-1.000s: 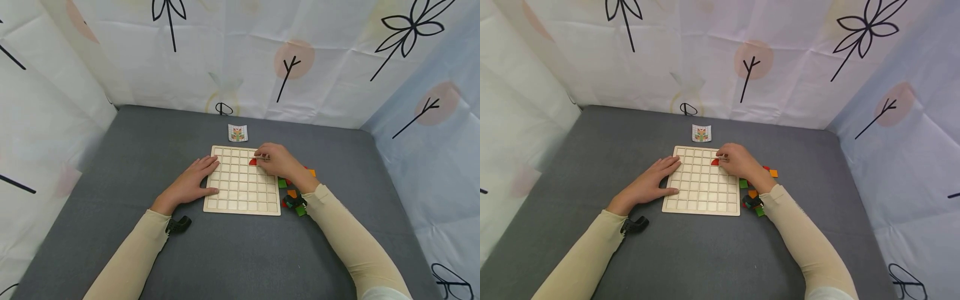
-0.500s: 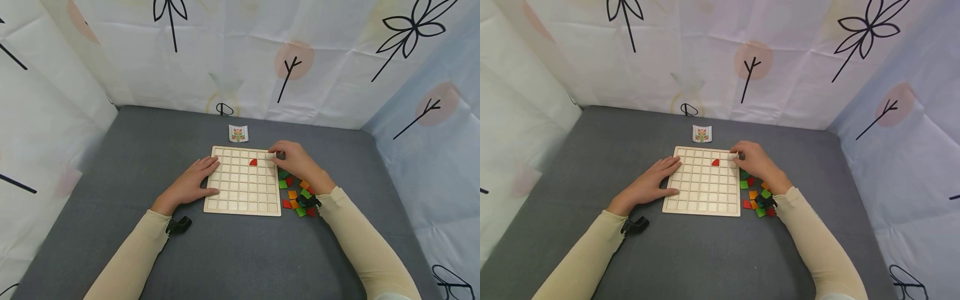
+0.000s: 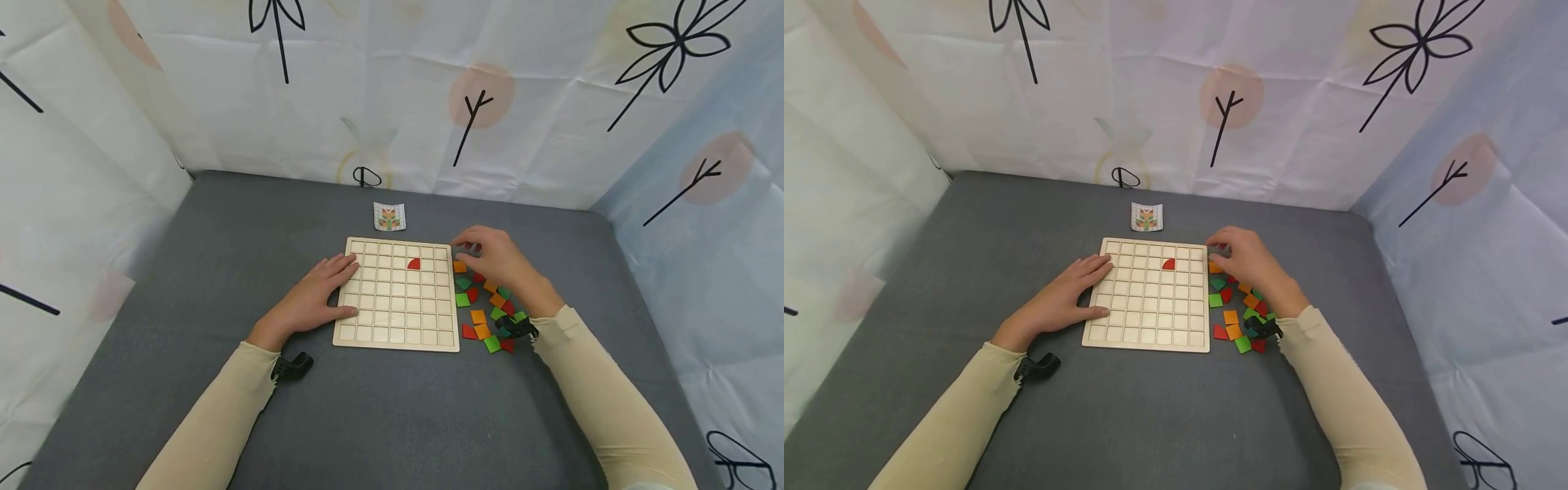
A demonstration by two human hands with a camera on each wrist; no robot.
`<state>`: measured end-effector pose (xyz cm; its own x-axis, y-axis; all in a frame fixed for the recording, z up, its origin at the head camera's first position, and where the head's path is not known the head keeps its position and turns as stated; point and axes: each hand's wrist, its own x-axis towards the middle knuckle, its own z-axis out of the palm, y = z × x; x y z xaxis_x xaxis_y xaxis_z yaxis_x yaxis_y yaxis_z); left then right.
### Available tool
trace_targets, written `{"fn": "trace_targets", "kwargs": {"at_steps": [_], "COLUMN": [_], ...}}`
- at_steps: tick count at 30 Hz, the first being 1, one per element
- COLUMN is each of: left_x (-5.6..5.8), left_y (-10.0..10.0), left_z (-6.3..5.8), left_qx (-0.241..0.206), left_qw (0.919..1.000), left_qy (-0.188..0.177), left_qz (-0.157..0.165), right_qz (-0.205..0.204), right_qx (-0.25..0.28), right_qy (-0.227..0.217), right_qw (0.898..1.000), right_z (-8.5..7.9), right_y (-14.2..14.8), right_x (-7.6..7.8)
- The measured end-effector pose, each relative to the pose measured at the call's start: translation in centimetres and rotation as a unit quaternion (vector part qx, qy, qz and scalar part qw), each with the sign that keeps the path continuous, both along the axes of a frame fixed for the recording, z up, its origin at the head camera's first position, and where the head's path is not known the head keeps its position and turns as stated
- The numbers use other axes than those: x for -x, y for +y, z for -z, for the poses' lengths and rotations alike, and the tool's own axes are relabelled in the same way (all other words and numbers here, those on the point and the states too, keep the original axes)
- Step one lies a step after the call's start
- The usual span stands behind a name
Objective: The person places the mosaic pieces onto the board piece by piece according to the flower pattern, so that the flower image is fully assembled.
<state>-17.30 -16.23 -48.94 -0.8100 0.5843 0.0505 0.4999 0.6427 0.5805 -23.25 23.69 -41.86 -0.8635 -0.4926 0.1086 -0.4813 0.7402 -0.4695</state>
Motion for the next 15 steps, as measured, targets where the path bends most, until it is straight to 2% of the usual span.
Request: {"fn": "trace_targets", "kwargs": {"at_steps": [15], "left_x": [0.1], "left_y": [-0.1], "left_z": [0.3], "left_qx": [-0.001], "left_qw": [1.0000], "left_qy": [0.000], "left_qz": [0.000], "right_qz": [0.018], "right_qx": [-0.008], "right_qy": [0.010], "right_qw": [1.000], "right_z": [-0.5], "right_y": [2.2], "right_x": [-0.2]}}
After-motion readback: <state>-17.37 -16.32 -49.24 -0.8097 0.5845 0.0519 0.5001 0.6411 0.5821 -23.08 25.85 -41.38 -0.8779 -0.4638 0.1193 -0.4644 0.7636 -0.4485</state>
